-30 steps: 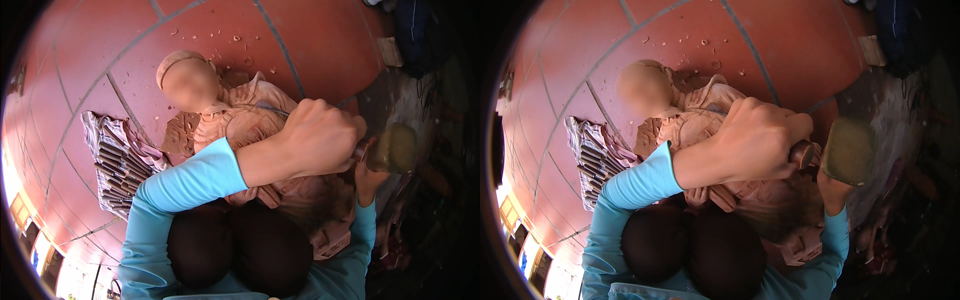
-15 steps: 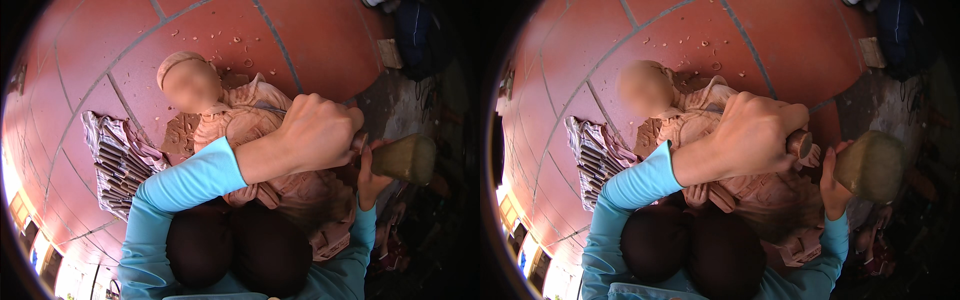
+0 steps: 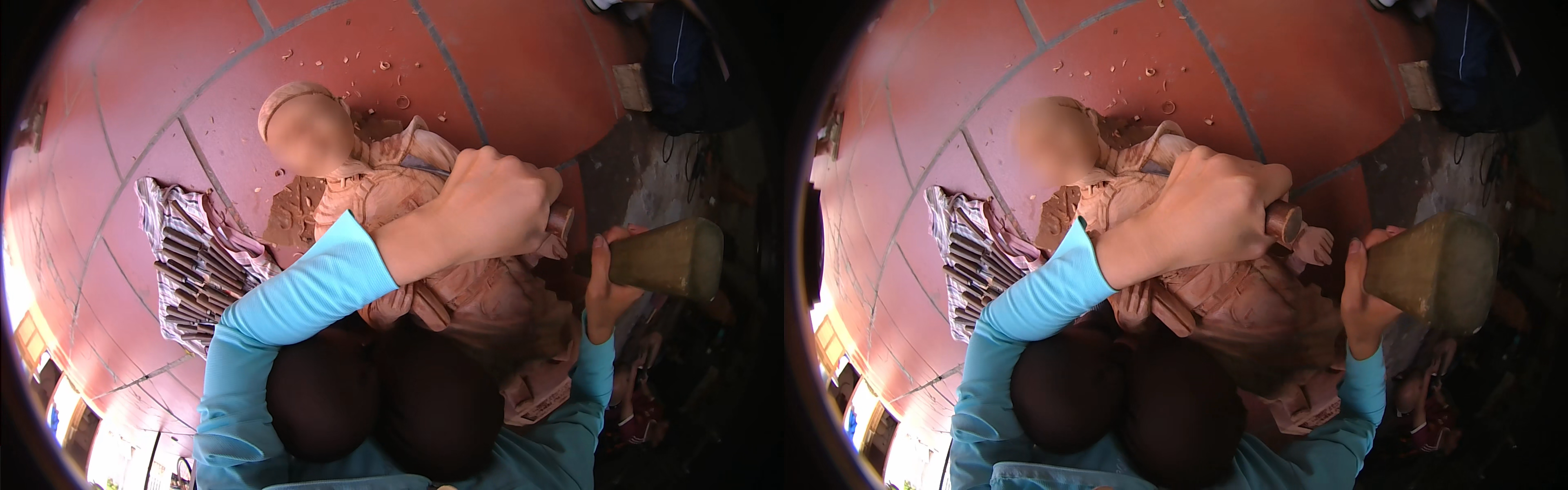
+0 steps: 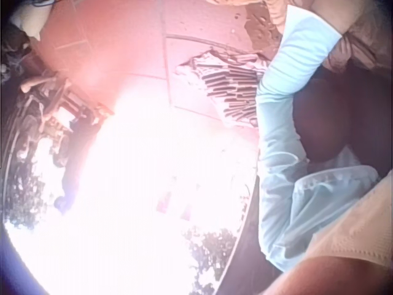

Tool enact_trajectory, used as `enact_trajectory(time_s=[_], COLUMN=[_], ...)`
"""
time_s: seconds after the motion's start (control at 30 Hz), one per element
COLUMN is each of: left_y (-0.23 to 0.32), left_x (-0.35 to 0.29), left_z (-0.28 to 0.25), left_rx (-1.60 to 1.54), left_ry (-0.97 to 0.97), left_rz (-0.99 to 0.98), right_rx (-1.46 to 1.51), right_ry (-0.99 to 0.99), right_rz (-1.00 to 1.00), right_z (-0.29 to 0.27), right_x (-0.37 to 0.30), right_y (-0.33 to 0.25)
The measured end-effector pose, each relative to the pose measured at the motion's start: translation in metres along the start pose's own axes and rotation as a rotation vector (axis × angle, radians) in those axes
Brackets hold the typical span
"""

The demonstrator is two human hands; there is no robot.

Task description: The person carves a wooden statue of a seated figure using a chisel and a wooden mallet. They repeatedly strike the chisel to shape the chest and torso area of the sculpture, which rests on the floor in front of them.

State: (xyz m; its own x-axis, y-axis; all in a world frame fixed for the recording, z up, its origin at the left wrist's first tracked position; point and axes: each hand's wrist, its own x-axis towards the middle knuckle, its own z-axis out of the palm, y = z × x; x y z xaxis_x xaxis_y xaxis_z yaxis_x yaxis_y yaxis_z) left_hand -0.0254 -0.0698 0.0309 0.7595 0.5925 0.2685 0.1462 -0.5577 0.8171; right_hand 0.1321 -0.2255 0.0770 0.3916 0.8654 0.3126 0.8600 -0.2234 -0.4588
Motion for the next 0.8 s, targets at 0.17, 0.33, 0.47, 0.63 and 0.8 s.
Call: enact_trajectory(time_s=[0.17, 0.33, 0.47, 0.63, 0.8], left_y=[-0.004, 0.008, 0.017, 0.008, 0.004], left_x=[0.001, 0.000, 0.011, 0.023, 0.022], left_z=[-0.017, -0.050, -0.013, 0.008, 0.009], left_rx=[-0.054, 0.231, 0.066, 0.016, 0.000], left_ry=[-0.009, 0.175, -0.054, -0.064, -0.049], left_rz=[0.010, 0.099, 0.177, 0.047, -0.027], right_rx=[0.052, 0.071, 0.095, 0.146, 0.116], right_ry=[0.024, 0.041, 0.018, -0.059, -0.041], right_rz=[-0.012, 0.000, -0.005, 0.251, 0.177], right_z=[-0.005, 0.002, 0.008, 0.009, 0.012], right_x=[-0.003, 0.000, 0.000, -0.007, 0.004], right_y=[0.007, 0.008, 0.014, 0.017, 0.014])
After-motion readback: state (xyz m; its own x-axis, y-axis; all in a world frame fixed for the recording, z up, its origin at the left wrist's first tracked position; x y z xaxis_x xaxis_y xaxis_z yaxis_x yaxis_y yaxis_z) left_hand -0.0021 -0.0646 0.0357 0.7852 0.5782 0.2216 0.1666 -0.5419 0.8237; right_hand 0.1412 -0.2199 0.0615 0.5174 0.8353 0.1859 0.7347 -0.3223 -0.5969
